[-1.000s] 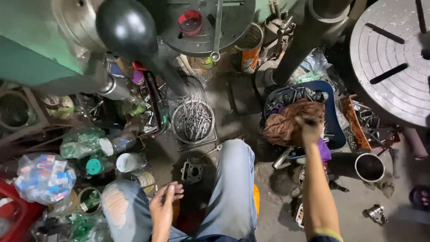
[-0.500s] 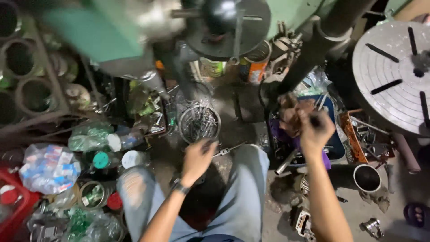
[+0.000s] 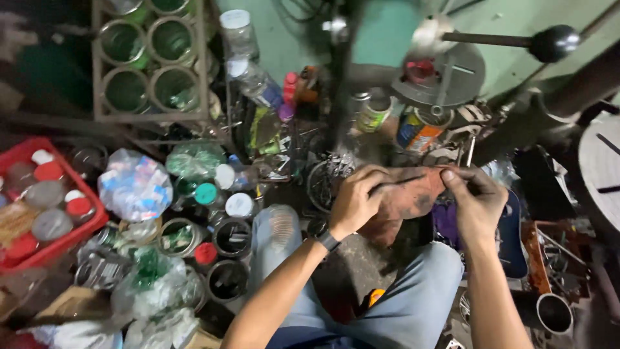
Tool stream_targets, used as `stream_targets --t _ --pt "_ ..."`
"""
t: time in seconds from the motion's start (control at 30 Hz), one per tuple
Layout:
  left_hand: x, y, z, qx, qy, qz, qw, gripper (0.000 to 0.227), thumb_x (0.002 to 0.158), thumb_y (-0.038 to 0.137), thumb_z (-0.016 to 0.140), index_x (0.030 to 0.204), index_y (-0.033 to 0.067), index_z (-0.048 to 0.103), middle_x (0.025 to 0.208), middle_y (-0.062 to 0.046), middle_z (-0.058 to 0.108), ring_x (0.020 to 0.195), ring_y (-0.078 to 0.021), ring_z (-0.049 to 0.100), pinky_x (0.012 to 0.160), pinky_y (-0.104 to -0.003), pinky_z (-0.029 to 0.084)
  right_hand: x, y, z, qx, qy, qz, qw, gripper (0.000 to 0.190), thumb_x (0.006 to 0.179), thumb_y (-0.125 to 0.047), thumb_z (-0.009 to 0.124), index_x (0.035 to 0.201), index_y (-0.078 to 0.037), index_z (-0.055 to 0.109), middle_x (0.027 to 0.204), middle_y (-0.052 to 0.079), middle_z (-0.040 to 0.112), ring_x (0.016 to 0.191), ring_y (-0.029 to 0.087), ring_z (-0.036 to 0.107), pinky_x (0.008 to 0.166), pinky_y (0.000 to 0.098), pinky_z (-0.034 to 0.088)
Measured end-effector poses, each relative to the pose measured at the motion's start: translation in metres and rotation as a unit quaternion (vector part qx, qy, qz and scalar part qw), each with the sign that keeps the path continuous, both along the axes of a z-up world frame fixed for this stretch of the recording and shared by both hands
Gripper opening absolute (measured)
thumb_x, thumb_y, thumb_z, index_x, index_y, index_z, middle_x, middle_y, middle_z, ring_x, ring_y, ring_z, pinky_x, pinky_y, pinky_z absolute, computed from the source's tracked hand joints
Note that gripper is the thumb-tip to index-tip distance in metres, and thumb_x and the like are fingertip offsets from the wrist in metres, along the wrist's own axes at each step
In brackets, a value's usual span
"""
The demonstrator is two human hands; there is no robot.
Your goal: The person walks to a drill press in a cluttered workshop and sits on the floor. They place a metal engine part under the drill bit, wipe it with a cloth, and operate the drill press to drill into the part. The person repeatedly adjusts the part and operates the drill lever.
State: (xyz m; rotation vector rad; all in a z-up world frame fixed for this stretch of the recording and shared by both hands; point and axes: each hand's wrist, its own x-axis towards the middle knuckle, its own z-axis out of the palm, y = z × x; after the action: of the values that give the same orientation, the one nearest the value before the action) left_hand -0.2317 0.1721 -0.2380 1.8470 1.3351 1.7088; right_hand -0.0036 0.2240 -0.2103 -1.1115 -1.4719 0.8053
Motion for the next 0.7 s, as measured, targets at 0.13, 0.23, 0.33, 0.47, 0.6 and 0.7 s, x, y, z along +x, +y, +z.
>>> stream_targets --t 0.13,0.23,0.33,0.47,0.6,0.7 --pt "-0.035 -0.016 -0.042 -0.100 -0.076 0.049 0.991 0.015 0.099 0.015 0.065 0.107 0.0028 0.068 0.103 -0.011 0.073 0.096 -0.0274 0.071 0.084 -0.035 0.054 -0.034 0.005 -0.023 -0.011 -0.056 0.029 0.998 0.012 0.095 -0.007 0.080 0.099 0.003 0.075 0.088 0.003 0.071 0.079 0.009 0.062 0.077 0.0250 0.049" --pt "-0.052 -0.026 -0.068 -0.198 -0.182 0.013 0.963 0.021 0.101 0.022 0.068 0.107 0.0012 0.070 0.096 -0.009 0.075 0.086 -0.0203 0.071 0.077 -0.030 0.054 -0.058 0.010 -0.046 -0.042 -0.041 0.060 0.996 0.013 0.095 -0.008 0.081 0.097 0.003 0.075 0.086 0.003 0.070 0.077 0.009 0.060 0.074 0.0247 0.047" --pt "-0.062 -0.035 -0.078 -0.275 -0.236 -0.142 0.921 0.025 0.099 0.023 0.071 0.109 0.0000 0.074 0.098 -0.006 0.076 0.087 -0.0137 0.066 0.079 -0.029 0.053 -0.076 0.018 -0.055 -0.038 -0.029 0.071 0.996 0.014 0.095 -0.009 0.080 0.098 0.003 0.075 0.088 0.002 0.070 0.079 0.008 0.061 0.075 0.0240 0.048" --pt "-0.064 -0.039 -0.104 -0.223 -0.231 -0.182 0.929 0.025 0.099 0.021 0.074 0.112 -0.0001 0.077 0.105 -0.005 0.077 0.095 -0.0130 0.067 0.086 -0.029 0.055 -0.073 0.034 -0.088 -0.111 -0.035 0.076 0.990 0.015 0.095 -0.012 0.079 0.099 0.002 0.075 0.086 0.003 0.071 0.075 0.009 0.061 0.070 0.0251 0.049" --pt "-0.057 -0.040 -0.119 -0.261 -0.448 -0.188 0.834 0.027 0.098 0.016 0.073 0.119 -0.0010 0.073 0.112 -0.008 0.074 0.101 -0.0147 0.066 0.090 -0.028 0.051 -0.056 0.014 -0.095 -0.056 -0.091 0.078 0.991 0.018 0.100 -0.010 0.073 0.112 0.002 0.074 0.099 0.005 0.073 0.089 0.006 0.063 0.081 0.0223 0.050" --pt "-0.047 -0.041 -0.128 -0.284 -0.633 -0.227 0.684 0.030 0.096 0.010 0.071 0.123 -0.0019 0.068 0.116 -0.010 0.073 0.106 -0.0198 0.069 0.092 -0.033 0.056 -0.048 -0.017 -0.095 -0.089 -0.103 0.083 0.987 0.021 0.097 -0.005 0.071 0.117 0.001 0.075 0.096 0.011 0.074 0.085 0.012 0.063 0.078 0.0269 0.050"
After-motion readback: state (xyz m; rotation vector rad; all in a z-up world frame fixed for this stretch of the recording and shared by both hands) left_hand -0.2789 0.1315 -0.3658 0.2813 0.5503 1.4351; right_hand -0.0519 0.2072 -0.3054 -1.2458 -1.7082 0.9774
